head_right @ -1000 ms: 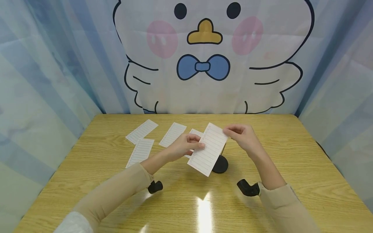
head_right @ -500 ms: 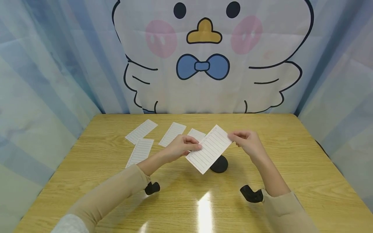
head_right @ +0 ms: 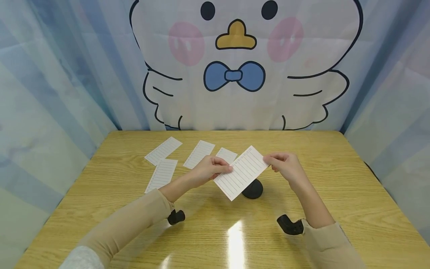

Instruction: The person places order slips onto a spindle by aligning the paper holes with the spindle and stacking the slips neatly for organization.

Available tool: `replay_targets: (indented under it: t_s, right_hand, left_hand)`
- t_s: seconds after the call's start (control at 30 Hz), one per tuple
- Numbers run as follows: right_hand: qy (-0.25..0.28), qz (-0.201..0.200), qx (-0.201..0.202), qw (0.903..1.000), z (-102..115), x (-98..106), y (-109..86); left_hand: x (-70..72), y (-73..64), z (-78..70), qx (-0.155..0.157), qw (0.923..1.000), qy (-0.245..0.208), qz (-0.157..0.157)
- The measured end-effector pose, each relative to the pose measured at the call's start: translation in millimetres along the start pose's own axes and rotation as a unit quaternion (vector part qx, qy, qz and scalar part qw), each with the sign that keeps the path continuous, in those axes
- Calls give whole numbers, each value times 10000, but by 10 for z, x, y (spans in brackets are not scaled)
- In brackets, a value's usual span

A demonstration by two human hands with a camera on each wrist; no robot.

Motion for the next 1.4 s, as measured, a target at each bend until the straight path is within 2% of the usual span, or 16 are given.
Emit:
replay_targets:
  t_s: [0.3, 0.6, 0.8, 1.03, 1.13, 1.3, 1.4]
  right_hand:
    - [67, 64, -37, 10000, -17, -6, 7]
    - [138, 136, 88, 9998, -11, -18, 7]
    - [36, 136, 76, 9999, 4, -28, -9]
    - [-273, 41, 6, 9996, 28, -27, -31]
    - [-325, -4, 50, 9995, 33, -28, -39]
    - [-287, -89, 118, 9995, 27, -25, -48]
    - [-271, -102, 127, 9995, 25, -28, -45]
  left_hand:
    - [10, 12, 24, 17, 9999, -4, -100]
    - [11, 17, 76, 211, 9996, 76, -172]
    - [-3, 19, 62, 115, 9999, 17, -63]
    - [23, 16, 22, -44, 9999, 61, -87]
    - [17, 10, 43, 6, 10000, -31, -93]
    - [-99, 4, 146, 115, 9987, -294, 396]
    - [-165, -14, 186, 154, 9971, -263, 693]
Point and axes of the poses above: each hand's wrist, its own y-axis towards the middle knuckle, its own x-axis out of the back of the hand, z = x × y, the point moved 10 cm from there along y, towards the middle knuckle, and after that the axes turned 10 degrees about z, right-handed, at the moved point
